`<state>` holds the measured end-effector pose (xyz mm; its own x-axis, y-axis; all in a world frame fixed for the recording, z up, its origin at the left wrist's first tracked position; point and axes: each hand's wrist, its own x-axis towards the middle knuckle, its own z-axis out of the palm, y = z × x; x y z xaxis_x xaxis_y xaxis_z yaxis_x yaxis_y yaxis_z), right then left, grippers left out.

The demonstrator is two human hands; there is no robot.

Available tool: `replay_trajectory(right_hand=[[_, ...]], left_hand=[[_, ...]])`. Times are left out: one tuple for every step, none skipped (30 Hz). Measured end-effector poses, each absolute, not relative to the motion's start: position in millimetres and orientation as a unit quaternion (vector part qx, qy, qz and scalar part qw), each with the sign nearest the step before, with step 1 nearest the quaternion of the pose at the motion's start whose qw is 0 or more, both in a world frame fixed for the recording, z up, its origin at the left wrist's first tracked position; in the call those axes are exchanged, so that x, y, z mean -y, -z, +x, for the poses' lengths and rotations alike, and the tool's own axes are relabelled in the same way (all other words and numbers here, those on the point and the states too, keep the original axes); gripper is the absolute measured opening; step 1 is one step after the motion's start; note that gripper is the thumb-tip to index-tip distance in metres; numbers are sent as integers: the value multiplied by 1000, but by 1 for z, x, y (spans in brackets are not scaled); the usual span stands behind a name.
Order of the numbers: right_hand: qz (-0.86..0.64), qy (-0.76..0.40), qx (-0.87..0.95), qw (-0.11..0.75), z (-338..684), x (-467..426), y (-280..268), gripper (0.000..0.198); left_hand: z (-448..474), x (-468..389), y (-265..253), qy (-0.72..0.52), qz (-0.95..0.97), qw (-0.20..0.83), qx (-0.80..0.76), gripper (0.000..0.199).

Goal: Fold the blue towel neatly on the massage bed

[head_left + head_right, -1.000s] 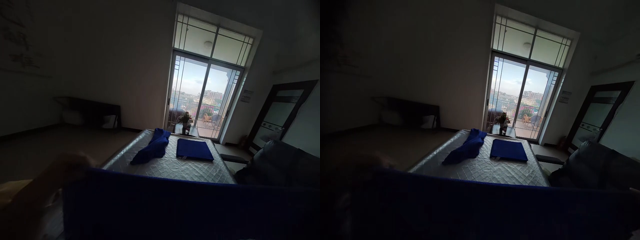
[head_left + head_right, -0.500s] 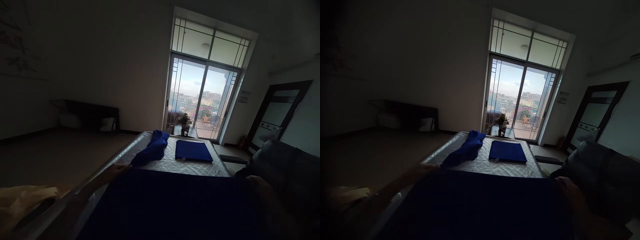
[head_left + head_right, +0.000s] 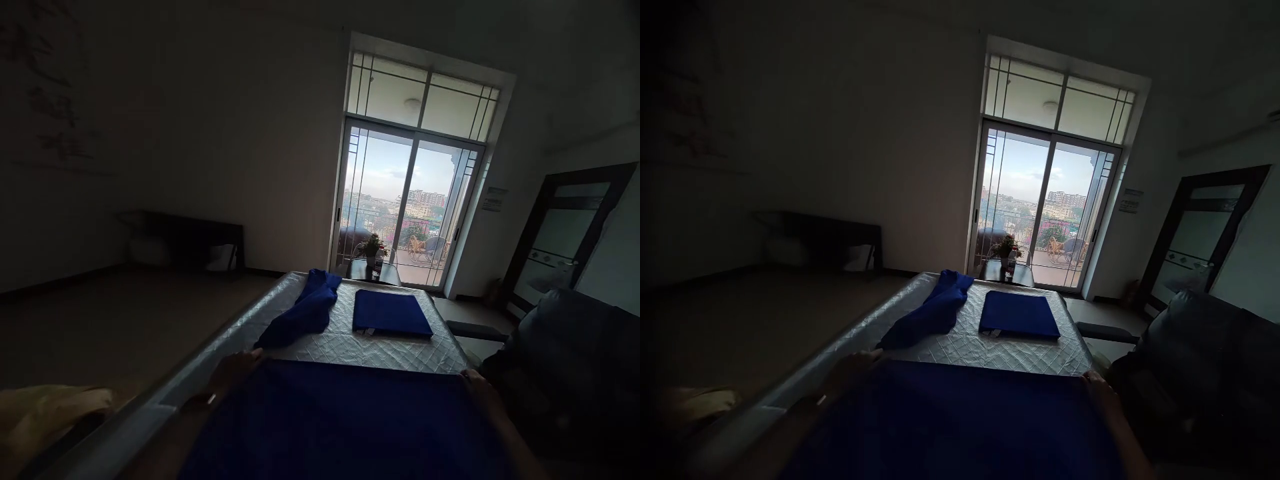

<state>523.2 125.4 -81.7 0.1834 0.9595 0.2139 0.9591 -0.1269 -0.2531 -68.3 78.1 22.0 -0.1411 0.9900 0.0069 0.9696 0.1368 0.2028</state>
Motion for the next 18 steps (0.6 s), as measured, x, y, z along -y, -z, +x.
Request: replay_trajectory(right_hand=[[-758, -10, 635, 150, 525, -132, 84, 39], [-762, -21, 633, 138, 526, -138, 86, 40], [-763, -28, 632, 132, 526, -143, 88, 41], [-767, -23, 628, 131, 527, -149, 91, 42], [-770, -16, 624, 131, 527, -153, 94, 43], [-772, -10, 621, 131, 527, -157, 97, 44], [-775, -3, 619, 131, 527, -160, 100, 44], [-777, 6, 616, 132, 527, -162, 104, 45], [-778, 16, 613, 133, 527, -164, 108, 44], [-780, 26, 611, 134, 527, -165, 111, 43], [-781, 35, 609, 136, 527, -166, 115, 42], [-781, 42, 608, 136, 527, -167, 117, 40], [-781, 49, 608, 136, 528, -168, 119, 40], [-780, 54, 609, 136, 528, -169, 121, 40], [-778, 59, 611, 135, 528, -170, 122, 40], [-776, 63, 613, 133, 528, -172, 122, 41], [-774, 67, 616, 131, 528, -173, 122, 41], [-772, 70, 619, 128, 528, -174, 122, 41]], left_hand=[[-70, -84, -20, -70, 655, 63, -750, 41], [-72, -90, -18, -62, 657, 62, -749, 41], [-73, -96, -15, -57, 657, 61, -749, 42], [-75, -102, -13, -52, 657, 60, -749, 42], [-76, -107, -10, -48, 658, 58, -749, 43], [-78, -112, -7, -44, 658, 57, -749, 44], [-79, -117, -4, -41, 658, 56, -750, 46], [-81, -120, -1, -38, 657, 55, -751, 47], [-83, -124, 2, -37, 656, 53, -752, 48], [-84, -127, 5, -35, 653, 51, -755, 49], [-87, -130, 9, -33, 651, 49, -757, 50], [-89, -133, 12, -31, 648, 47, -759, 51], [-91, -136, 15, -30, 647, 45, -761, 51], [-93, -139, 18, -29, 646, 43, -761, 51], [-94, -141, 20, -28, 646, 41, -762, 50], [-95, -144, 23, -28, 646, 39, -762, 49], [-96, -145, 25, -27, 646, 37, -762, 49], [-96, -146, 27, -26, 645, 35, -763, 50]])
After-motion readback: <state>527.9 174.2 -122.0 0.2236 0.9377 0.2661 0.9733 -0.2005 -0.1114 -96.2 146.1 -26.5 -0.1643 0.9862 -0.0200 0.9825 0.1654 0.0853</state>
